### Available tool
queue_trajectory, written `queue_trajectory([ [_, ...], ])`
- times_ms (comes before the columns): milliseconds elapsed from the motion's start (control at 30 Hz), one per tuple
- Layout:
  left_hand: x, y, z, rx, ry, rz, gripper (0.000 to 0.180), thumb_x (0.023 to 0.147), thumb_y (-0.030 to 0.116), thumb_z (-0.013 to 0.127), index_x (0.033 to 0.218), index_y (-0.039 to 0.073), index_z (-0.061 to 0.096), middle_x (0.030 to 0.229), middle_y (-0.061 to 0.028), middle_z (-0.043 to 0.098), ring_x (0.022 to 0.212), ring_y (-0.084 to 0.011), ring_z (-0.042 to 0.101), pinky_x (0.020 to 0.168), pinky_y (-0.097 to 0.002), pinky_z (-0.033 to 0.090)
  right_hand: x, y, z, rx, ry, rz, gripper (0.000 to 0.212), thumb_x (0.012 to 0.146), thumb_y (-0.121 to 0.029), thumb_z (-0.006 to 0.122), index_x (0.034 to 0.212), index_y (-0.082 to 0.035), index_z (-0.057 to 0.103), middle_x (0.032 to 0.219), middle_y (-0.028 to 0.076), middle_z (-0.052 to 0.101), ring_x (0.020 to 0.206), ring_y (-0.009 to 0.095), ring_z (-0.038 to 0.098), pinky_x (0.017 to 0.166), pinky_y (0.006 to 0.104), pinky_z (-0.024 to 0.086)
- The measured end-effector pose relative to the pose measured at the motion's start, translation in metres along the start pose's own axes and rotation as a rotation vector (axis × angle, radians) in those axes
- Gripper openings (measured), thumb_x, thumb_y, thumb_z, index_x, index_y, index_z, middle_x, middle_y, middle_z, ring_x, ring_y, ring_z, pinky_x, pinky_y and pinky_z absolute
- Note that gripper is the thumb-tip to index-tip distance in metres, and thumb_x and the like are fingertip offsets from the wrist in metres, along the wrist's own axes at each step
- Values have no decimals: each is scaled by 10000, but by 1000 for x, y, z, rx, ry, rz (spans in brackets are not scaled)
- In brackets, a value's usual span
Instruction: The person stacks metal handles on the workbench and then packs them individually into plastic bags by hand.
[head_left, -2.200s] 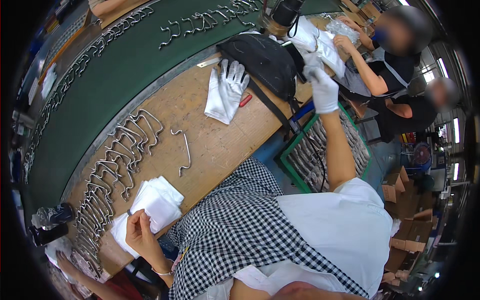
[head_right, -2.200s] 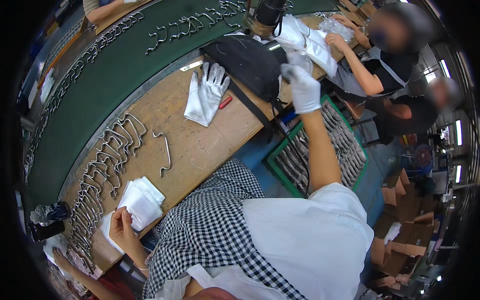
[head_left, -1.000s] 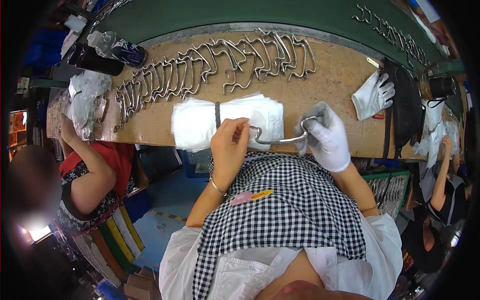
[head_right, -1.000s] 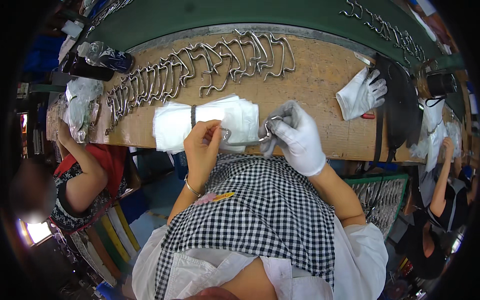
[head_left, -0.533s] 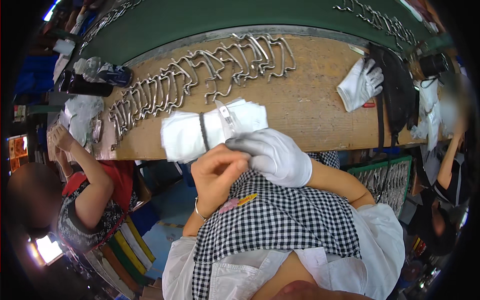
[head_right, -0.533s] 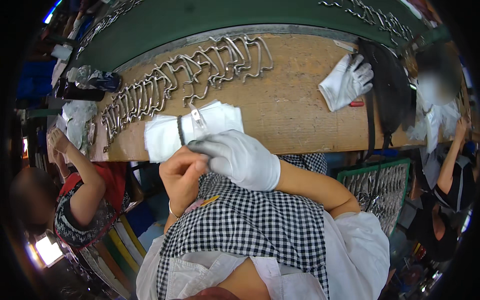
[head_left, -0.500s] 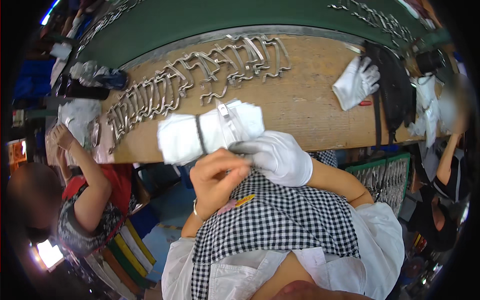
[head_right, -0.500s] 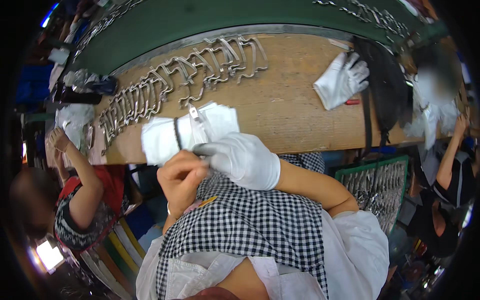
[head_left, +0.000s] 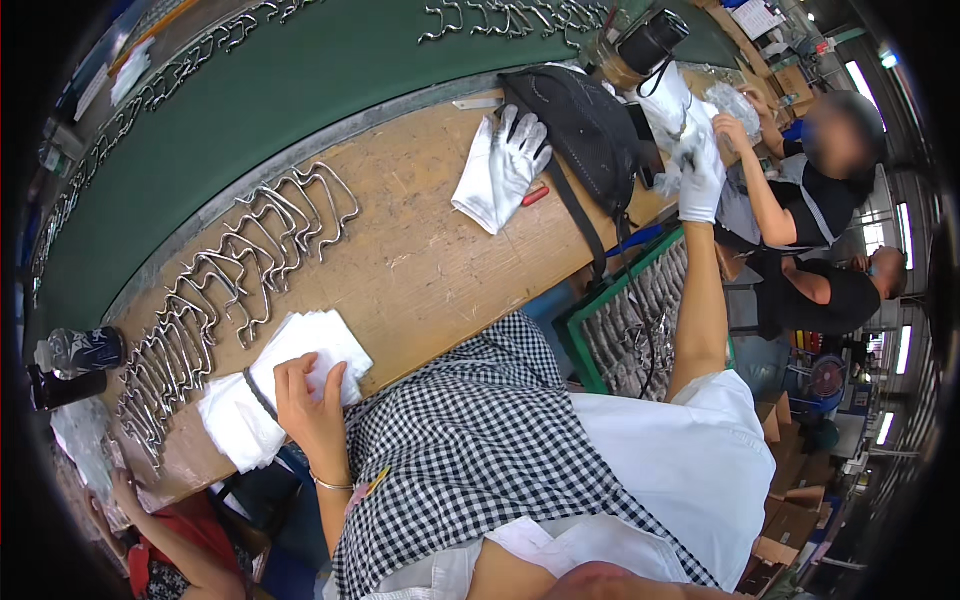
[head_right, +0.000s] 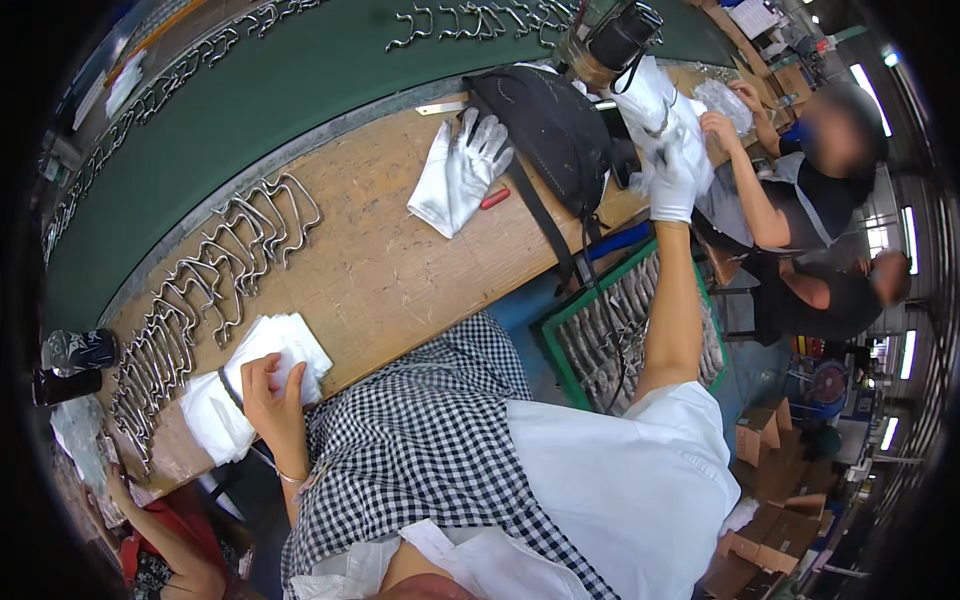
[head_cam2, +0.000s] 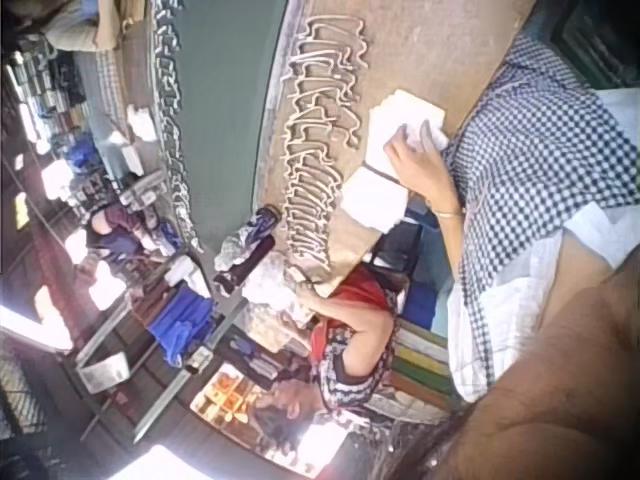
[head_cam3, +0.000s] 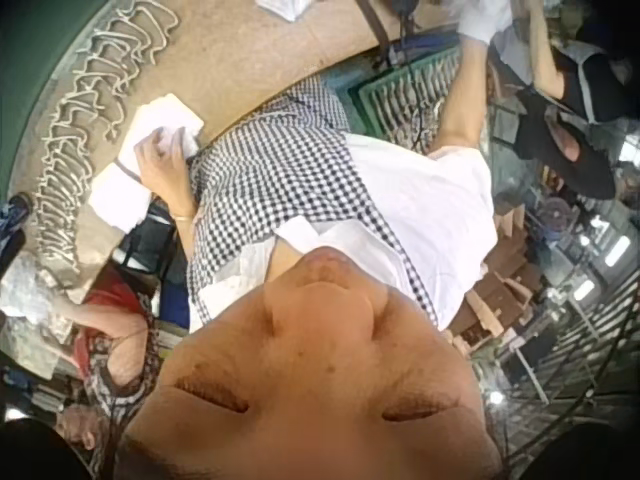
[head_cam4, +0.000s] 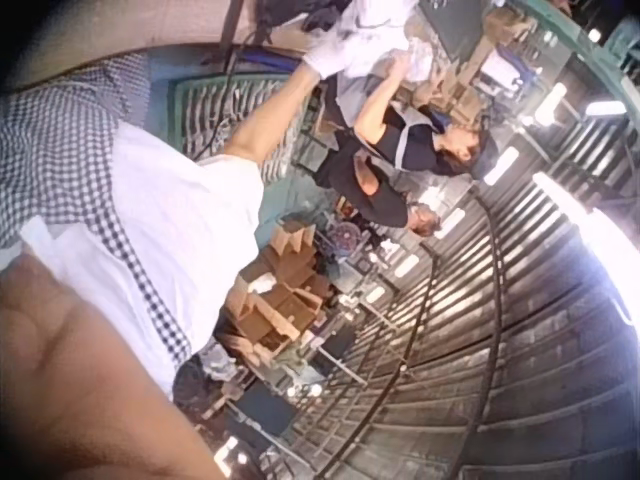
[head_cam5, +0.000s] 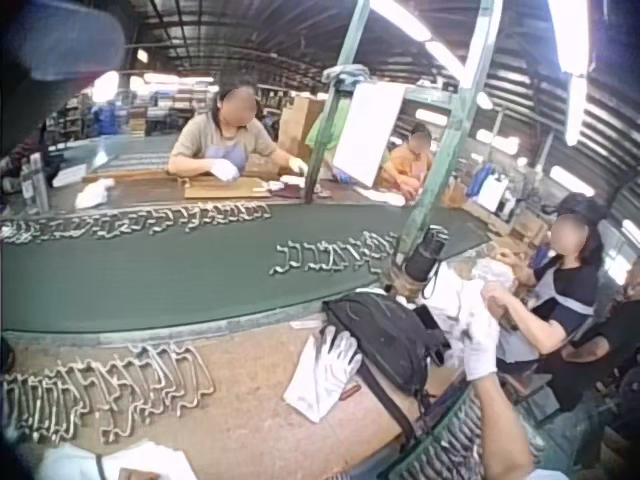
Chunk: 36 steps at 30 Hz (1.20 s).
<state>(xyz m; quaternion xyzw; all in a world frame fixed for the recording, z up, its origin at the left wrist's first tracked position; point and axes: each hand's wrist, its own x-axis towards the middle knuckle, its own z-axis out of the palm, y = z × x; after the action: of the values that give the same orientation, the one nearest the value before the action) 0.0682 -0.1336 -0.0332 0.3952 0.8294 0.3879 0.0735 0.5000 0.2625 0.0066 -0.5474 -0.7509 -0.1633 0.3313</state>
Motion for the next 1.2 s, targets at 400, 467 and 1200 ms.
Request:
queue_trajectory([
  [400, -5, -14, -2, -77, 101, -6, 87, 893, 43, 604, 877, -39, 627, 762, -126, 595, 657, -215, 557, 616, -301, 434, 27, -118, 12, 75, -255, -218, 193, 861, -39, 549, 1013, 0, 662, 1163, 175, 633, 1105, 344, 585, 975, 387, 444],
  [467, -6, -16, -4, -179, 68, -90, 68, 887, 36, 612, 887, -30, 626, 819, -158, 617, 724, -298, 604, 663, -330, 469, 8, -217, -2, 614, -515, -259, 239, 843, -43, 572, 1066, -13, 651, 1171, 153, 631, 1097, 308, 598, 987, 348, 440],
  [1200, -11, -21, -2, -192, 193, -32, 92, 847, -13, 640, 936, -5, 661, 758, -89, 607, 626, -155, 603, 585, -268, 485, -96, -366, -54, 1872, -1435, 378, 217, 930, -154, 587, 1004, 30, 500, 787, 156, 625, 529, 179, 605, 470, 251, 507],
])
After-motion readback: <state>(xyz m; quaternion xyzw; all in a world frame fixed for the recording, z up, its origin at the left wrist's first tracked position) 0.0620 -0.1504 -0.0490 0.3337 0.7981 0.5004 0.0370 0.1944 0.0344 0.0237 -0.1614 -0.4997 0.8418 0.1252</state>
